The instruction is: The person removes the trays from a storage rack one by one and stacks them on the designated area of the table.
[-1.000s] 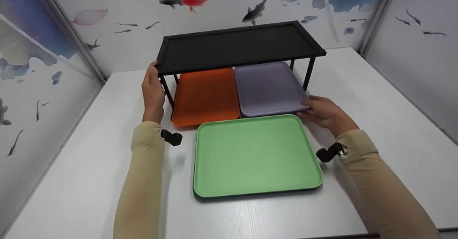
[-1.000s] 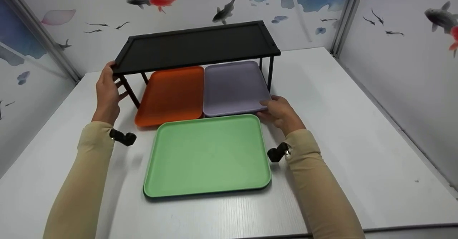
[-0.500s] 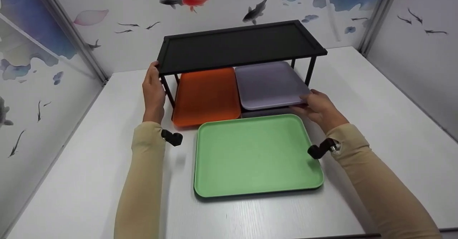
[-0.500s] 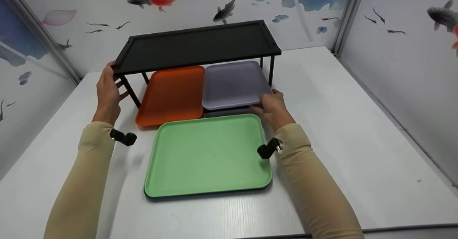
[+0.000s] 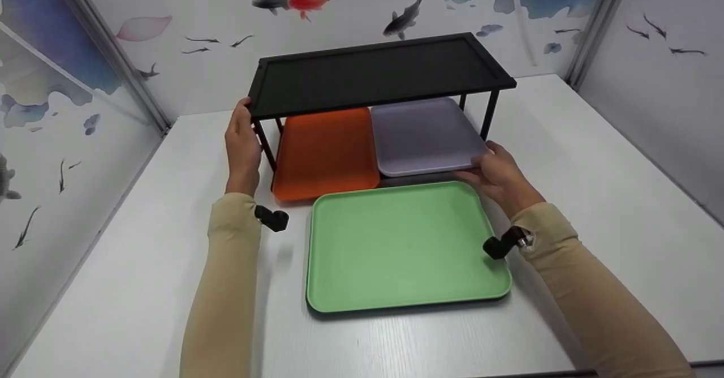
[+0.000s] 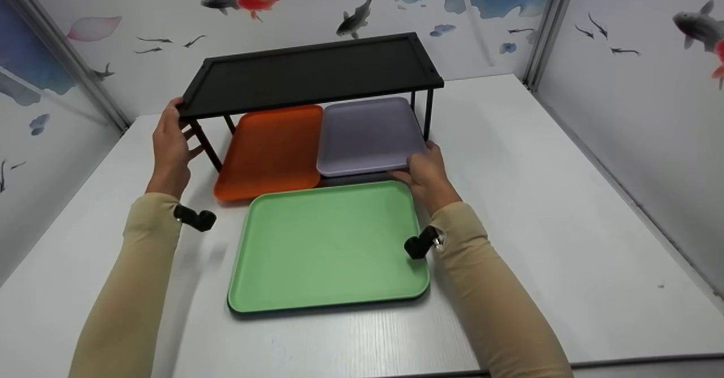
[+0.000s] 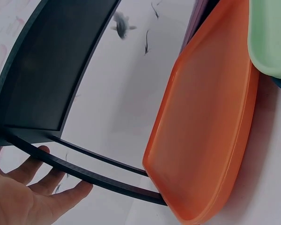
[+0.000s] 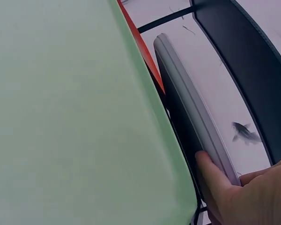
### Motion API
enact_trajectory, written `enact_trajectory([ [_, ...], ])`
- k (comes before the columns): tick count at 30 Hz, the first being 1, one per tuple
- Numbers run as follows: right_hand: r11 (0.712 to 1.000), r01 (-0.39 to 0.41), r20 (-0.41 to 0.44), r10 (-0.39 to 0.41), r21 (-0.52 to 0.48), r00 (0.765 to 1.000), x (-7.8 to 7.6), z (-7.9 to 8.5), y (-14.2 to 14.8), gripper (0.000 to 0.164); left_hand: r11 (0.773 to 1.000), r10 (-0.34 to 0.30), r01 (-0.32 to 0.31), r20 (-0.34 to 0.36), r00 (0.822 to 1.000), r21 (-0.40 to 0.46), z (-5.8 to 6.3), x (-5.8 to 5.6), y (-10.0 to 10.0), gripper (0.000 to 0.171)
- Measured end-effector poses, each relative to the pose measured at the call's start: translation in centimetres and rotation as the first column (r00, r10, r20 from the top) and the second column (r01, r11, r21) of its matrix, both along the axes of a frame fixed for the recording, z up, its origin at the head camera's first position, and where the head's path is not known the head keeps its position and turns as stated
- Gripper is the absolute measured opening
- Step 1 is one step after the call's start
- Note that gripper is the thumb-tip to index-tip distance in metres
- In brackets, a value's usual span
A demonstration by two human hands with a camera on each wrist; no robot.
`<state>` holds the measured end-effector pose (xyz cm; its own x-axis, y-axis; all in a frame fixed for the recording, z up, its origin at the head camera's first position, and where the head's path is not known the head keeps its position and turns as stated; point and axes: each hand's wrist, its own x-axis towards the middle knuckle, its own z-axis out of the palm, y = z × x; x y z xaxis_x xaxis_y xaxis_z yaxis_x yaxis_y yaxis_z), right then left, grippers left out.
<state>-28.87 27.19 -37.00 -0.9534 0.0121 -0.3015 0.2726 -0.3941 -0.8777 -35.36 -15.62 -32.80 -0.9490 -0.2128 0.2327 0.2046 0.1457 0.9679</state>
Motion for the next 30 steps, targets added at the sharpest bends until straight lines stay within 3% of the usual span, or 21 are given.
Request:
enact_trajectory([
  [19,0.992,0.040,-0.099,-0.052,-0.122,0.994,1.9,0.1,0.3,0.072,0.999,0.014,-0.014,-0.001,1.000,-0.036,0.0,0.0,0.1,0.053],
  [30,0.997,0.043,-0.120,-0.051,-0.067,0.991,3.5,0.9,0.7,0.068,1.000,0.012,-0.012,-0.004,1.000,-0.008,0.0,-0.1,0.0,0.052],
])
